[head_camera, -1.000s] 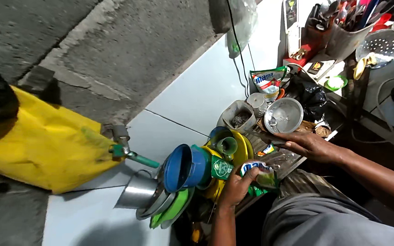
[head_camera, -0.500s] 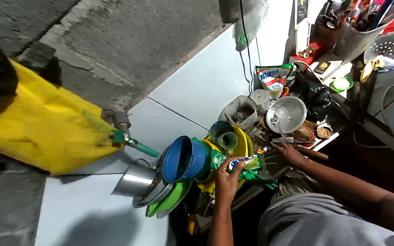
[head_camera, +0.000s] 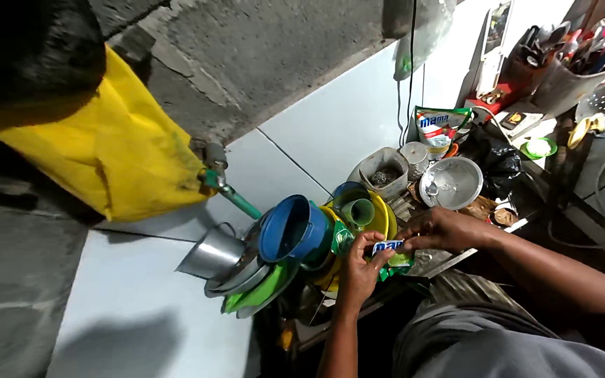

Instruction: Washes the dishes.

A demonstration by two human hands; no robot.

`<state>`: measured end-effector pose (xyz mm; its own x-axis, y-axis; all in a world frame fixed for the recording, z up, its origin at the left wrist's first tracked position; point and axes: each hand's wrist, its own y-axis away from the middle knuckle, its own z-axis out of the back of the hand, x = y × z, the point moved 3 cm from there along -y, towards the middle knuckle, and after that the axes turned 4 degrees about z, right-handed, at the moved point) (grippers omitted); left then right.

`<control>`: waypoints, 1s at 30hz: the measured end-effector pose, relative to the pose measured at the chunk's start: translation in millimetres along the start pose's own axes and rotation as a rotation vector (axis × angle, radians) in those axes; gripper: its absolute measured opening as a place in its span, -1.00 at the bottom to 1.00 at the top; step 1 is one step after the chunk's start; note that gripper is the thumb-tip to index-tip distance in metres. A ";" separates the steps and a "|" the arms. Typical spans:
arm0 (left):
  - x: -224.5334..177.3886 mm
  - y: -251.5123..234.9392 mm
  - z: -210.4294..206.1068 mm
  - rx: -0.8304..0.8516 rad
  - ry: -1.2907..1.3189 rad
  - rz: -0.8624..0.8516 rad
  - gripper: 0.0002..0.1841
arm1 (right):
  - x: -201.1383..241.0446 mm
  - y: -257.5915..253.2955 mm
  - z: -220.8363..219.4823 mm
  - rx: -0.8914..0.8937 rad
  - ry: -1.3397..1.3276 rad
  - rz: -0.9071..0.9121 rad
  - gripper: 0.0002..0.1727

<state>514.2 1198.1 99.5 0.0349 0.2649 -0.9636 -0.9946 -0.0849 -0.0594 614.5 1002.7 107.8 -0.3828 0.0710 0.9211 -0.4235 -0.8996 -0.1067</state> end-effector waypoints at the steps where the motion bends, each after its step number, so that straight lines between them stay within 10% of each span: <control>1: -2.3 -1.2 0.3 0.006 0.008 -0.003 -0.71 | 4.3 -4.5 -2.3 0.036 0.055 -0.002 -0.66; 13: -2.0 -4.1 10.1 -0.024 0.115 -0.040 -0.63 | 2.1 -5.0 -16.8 -0.080 -0.037 -0.029 -0.70; 17: 16.8 0.8 1.9 -0.300 0.088 0.048 -0.31 | -7.7 -7.2 -29.9 -0.304 0.121 0.113 -0.65; 22: 20.6 30.1 -26.2 -0.354 0.405 0.235 -0.78 | -13.8 -4.8 -34.7 -0.468 0.369 0.171 -0.75; 30: 14.3 21.0 -33.2 -0.249 0.605 0.329 -0.69 | -8.2 -7.0 -49.7 -0.457 0.482 0.273 -0.88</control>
<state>497.1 1168.2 75.8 -0.1422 -0.3825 -0.9129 -0.9140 -0.3033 0.2694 579.8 1029.9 82.4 -0.7994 0.1465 0.5826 -0.5221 -0.6492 -0.5531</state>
